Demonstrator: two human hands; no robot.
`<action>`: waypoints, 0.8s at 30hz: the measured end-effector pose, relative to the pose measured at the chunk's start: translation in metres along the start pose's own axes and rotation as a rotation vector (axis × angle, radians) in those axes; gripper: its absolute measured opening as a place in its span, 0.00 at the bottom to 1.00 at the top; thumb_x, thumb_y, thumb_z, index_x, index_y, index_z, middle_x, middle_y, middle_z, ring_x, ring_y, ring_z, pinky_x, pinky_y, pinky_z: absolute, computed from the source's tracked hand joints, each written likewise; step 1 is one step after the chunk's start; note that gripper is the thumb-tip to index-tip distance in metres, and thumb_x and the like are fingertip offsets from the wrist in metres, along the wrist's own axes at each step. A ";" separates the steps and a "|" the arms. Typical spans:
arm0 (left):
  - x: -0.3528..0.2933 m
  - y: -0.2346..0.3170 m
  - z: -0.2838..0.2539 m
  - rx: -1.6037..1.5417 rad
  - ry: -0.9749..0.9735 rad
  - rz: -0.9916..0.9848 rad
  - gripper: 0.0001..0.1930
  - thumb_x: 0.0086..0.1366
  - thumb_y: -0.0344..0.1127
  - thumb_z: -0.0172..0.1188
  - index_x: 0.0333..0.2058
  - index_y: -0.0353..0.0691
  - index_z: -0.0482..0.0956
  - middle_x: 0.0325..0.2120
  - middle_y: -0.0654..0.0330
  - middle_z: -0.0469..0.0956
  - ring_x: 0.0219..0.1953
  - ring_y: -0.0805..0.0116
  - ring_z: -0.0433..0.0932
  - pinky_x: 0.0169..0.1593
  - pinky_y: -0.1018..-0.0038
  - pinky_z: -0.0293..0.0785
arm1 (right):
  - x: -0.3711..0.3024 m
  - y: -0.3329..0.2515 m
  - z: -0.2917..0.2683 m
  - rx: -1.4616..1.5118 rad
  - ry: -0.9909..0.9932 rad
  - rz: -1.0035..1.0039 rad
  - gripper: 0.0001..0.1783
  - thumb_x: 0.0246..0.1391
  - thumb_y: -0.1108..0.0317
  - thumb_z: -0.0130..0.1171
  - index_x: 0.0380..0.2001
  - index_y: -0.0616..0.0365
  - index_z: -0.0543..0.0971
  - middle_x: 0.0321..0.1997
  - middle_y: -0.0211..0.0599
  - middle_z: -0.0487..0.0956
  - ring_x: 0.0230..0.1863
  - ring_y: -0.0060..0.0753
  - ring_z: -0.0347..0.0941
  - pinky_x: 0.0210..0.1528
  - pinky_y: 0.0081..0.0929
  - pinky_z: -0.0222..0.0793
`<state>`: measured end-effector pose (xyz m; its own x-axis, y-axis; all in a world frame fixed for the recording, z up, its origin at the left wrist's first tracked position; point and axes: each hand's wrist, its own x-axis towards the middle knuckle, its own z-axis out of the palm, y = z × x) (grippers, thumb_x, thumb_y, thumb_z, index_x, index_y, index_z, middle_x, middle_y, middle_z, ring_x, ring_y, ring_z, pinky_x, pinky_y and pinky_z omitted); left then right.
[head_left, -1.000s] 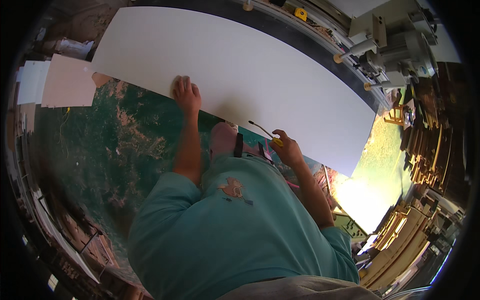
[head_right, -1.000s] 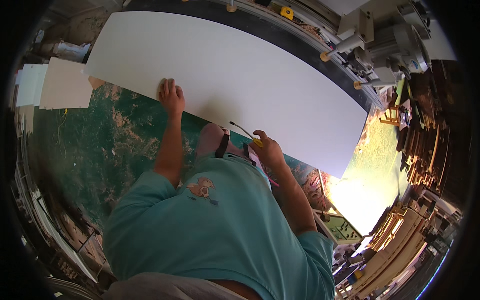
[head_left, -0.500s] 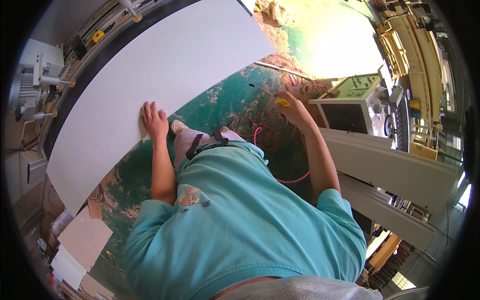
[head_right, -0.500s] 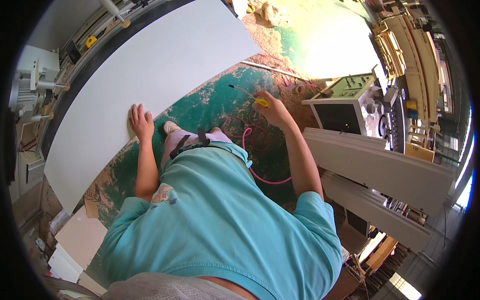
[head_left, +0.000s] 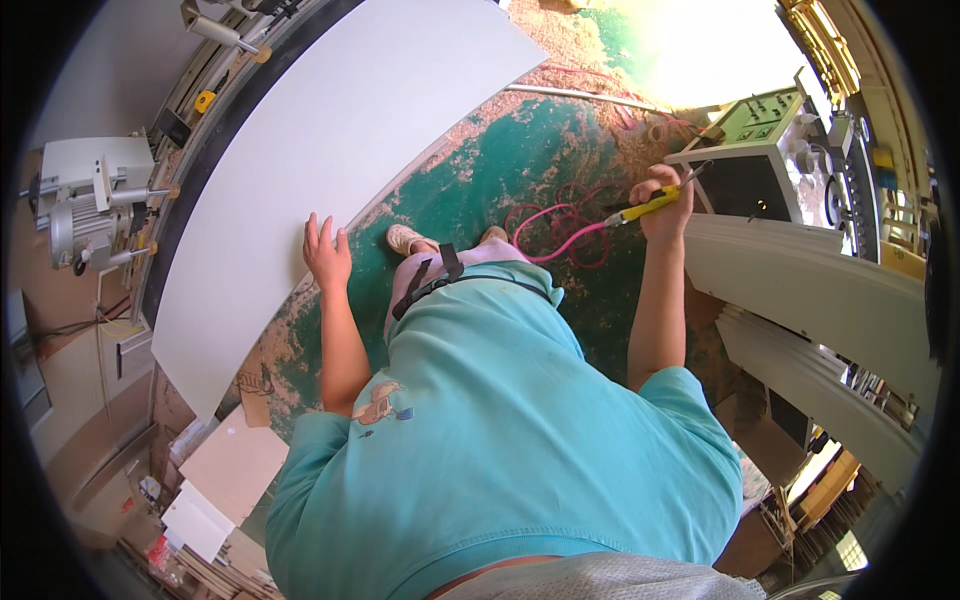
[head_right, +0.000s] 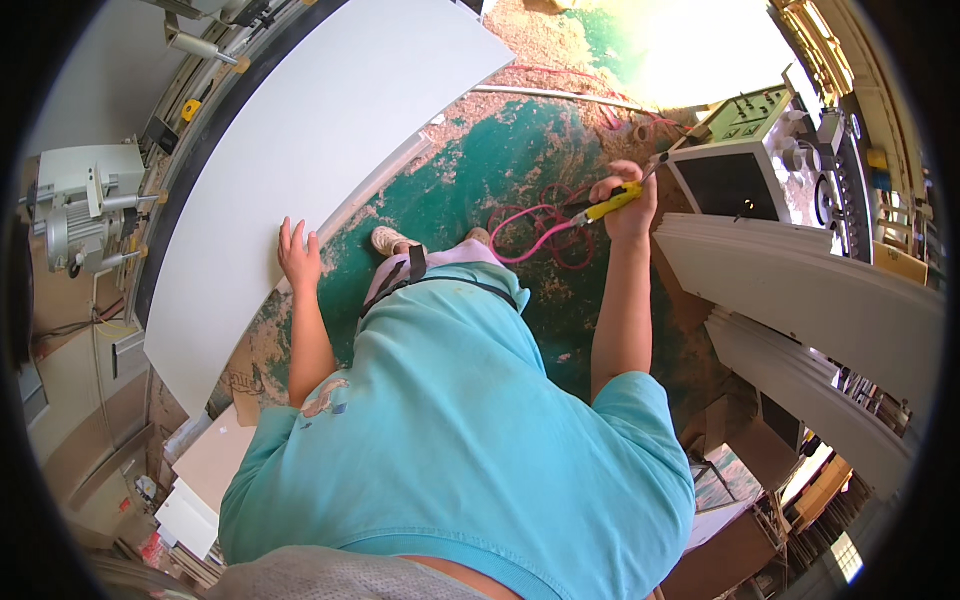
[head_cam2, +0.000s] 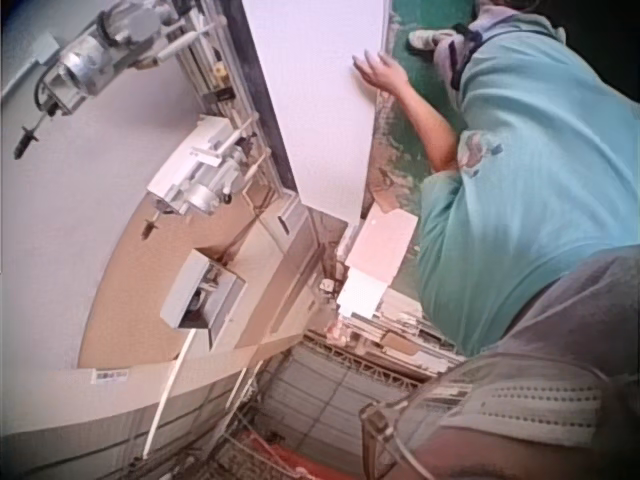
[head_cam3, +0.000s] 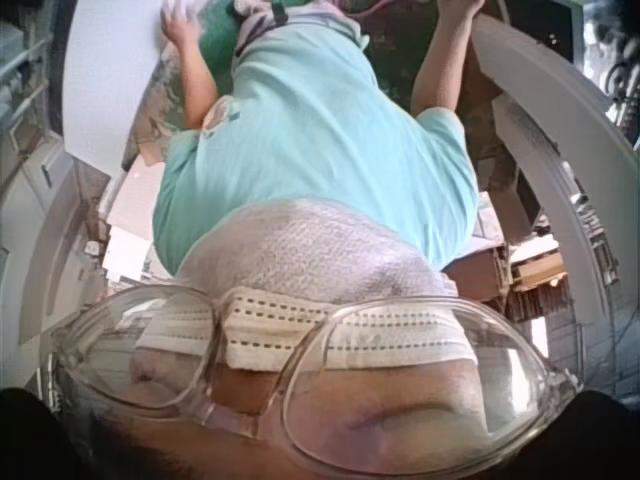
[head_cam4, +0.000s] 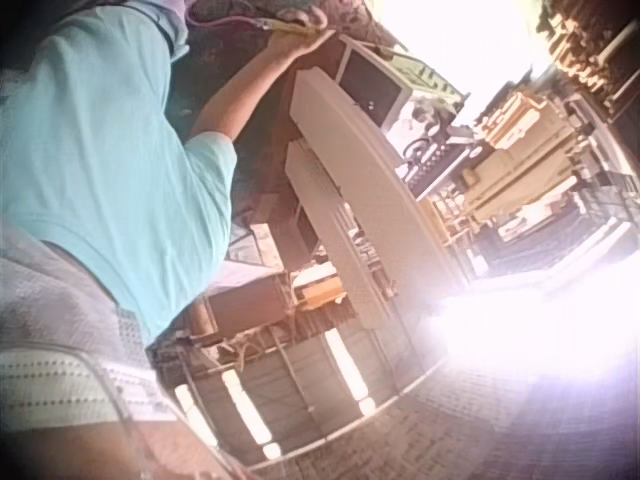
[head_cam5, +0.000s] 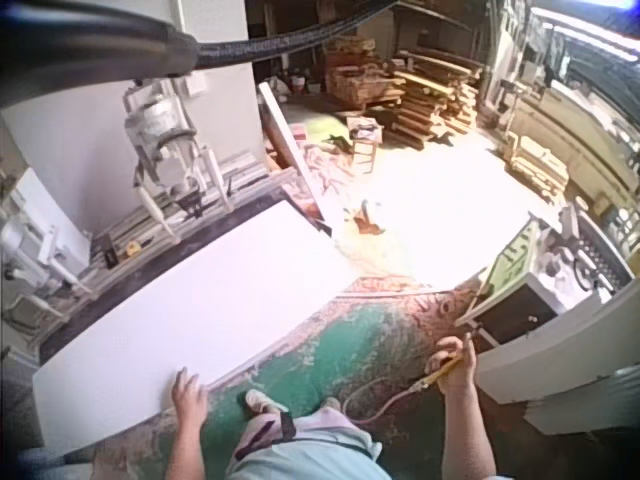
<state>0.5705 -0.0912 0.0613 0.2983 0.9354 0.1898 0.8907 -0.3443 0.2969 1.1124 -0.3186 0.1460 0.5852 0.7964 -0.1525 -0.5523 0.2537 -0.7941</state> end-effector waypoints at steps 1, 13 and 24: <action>-0.014 -0.011 -0.005 0.020 -0.003 -0.027 0.18 0.65 0.41 0.57 0.51 0.42 0.78 0.63 0.51 0.65 0.64 0.47 0.63 0.64 0.54 0.60 | 0.007 -0.009 0.008 -0.001 -0.119 -0.054 0.31 0.65 0.40 0.39 0.35 0.59 0.76 0.17 0.40 0.76 0.20 0.35 0.72 0.27 0.33 0.71; -0.085 -0.033 -0.032 0.013 0.086 -0.203 0.17 0.64 0.42 0.58 0.48 0.42 0.80 0.61 0.50 0.67 0.61 0.46 0.67 0.61 0.53 0.64 | 0.072 -0.004 0.105 -0.661 -0.600 -0.004 0.21 0.61 0.55 0.51 0.23 0.61 0.75 0.20 0.33 0.74 0.20 0.27 0.71 0.24 0.27 0.66; -0.085 0.016 -0.034 -0.970 0.079 -0.401 0.23 0.65 0.41 0.60 0.56 0.39 0.72 0.48 0.52 0.79 0.43 0.54 0.82 0.46 0.64 0.77 | -0.059 0.245 0.395 -1.263 -1.134 -0.262 0.32 0.53 0.37 0.59 0.49 0.51 0.75 0.44 0.45 0.77 0.49 0.47 0.73 0.48 0.44 0.68</action>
<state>0.5479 -0.1787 0.0816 -0.0117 0.9992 -0.0383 0.2528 0.0401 0.9667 0.7081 -0.0864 0.1922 -0.4112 0.9092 0.0651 0.5822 0.3170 -0.7487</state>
